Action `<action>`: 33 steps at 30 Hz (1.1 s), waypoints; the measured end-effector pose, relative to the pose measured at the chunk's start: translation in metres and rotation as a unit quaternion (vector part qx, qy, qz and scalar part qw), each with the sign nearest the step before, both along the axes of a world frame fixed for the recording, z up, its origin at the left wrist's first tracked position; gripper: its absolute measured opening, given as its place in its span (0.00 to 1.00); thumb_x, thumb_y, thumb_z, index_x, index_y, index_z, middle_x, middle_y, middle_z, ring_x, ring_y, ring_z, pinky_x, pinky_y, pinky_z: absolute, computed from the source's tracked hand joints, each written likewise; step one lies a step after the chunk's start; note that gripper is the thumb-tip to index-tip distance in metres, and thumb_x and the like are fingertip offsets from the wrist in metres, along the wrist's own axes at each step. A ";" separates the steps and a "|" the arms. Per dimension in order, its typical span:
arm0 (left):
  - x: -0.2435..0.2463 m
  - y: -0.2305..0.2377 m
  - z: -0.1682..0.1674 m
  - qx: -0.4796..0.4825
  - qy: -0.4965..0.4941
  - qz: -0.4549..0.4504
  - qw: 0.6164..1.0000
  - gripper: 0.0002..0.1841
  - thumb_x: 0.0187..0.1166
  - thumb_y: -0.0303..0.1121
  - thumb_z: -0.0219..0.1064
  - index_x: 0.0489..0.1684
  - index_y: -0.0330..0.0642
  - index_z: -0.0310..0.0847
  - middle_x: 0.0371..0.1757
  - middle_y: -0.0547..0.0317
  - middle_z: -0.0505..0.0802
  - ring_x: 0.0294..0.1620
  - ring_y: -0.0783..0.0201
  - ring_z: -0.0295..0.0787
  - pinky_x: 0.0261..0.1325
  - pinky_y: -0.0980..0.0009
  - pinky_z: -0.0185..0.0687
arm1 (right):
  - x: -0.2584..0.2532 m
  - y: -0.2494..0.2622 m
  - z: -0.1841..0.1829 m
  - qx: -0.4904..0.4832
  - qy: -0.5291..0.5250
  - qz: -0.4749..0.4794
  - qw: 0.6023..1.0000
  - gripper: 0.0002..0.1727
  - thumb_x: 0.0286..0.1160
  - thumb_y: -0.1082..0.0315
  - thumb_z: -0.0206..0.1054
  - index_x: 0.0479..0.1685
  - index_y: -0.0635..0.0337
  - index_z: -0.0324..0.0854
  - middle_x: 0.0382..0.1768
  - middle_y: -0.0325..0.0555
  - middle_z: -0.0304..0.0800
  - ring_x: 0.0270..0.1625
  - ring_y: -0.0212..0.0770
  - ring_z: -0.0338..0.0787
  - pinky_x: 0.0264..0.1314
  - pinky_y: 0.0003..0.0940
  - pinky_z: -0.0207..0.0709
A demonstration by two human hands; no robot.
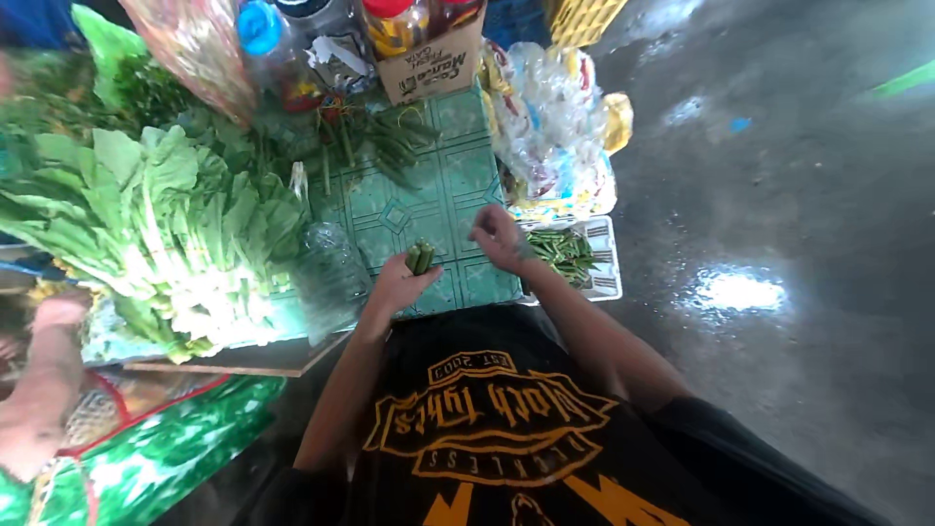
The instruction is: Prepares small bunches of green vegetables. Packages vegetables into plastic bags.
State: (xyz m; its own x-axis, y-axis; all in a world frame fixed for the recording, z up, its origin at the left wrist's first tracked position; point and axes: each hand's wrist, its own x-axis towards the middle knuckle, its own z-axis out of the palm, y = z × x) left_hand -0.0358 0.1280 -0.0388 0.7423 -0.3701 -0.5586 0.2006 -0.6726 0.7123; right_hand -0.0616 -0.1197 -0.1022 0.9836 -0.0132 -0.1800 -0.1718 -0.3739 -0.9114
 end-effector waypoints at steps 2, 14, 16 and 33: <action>-0.001 -0.004 -0.003 0.005 -0.005 -0.006 1.000 0.17 0.74 0.46 0.78 0.45 0.40 0.88 0.32 0.54 0.92 0.31 0.60 0.90 0.42 0.55 0.90 | 0.004 -0.015 0.019 0.191 0.006 -0.079 0.978 0.12 0.83 0.73 0.60 0.60 0.68 0.75 0.45 0.51 0.89 0.46 0.43 0.92 0.58 0.46 0.89; -0.008 -0.044 -0.003 0.037 -0.022 -0.097 0.994 0.17 0.75 0.49 0.76 0.45 0.43 0.88 0.33 0.56 0.92 0.34 0.60 0.89 0.44 0.52 0.87 | -0.005 -0.047 0.086 0.097 -0.049 0.071 0.992 0.63 0.34 0.58 0.93 0.83 0.53 0.59 0.64 0.48 0.90 0.55 0.48 0.95 0.53 0.44 0.92; -0.009 -0.059 0.006 0.130 -0.048 -0.152 0.979 0.19 0.76 0.50 0.75 0.50 0.46 0.88 0.38 0.53 0.93 0.41 0.54 0.92 0.49 0.44 0.88 | -0.003 -0.032 0.086 0.003 -0.080 0.176 0.981 0.64 0.35 0.50 0.92 0.84 0.55 0.58 0.70 0.48 0.87 0.65 0.47 0.91 0.65 0.48 0.88; -0.028 -0.099 0.025 -0.134 -0.130 0.029 0.982 0.10 0.68 0.33 0.80 0.43 0.45 0.90 0.33 0.62 0.94 0.33 0.67 0.92 0.41 0.62 0.92 | -0.046 -0.013 0.062 0.553 -0.033 -0.009 0.833 0.50 0.67 0.49 0.80 0.88 0.41 0.52 0.75 0.49 0.83 0.71 0.50 0.86 0.70 0.49 0.83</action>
State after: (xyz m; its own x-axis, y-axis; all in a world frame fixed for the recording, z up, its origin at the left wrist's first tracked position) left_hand -0.0636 0.0294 -0.0135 0.8715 -0.4301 -0.2357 0.0214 -0.4467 0.8944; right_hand -0.1078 -0.1332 -0.0403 0.9932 0.1100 -0.0370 -0.1040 0.7018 -0.7047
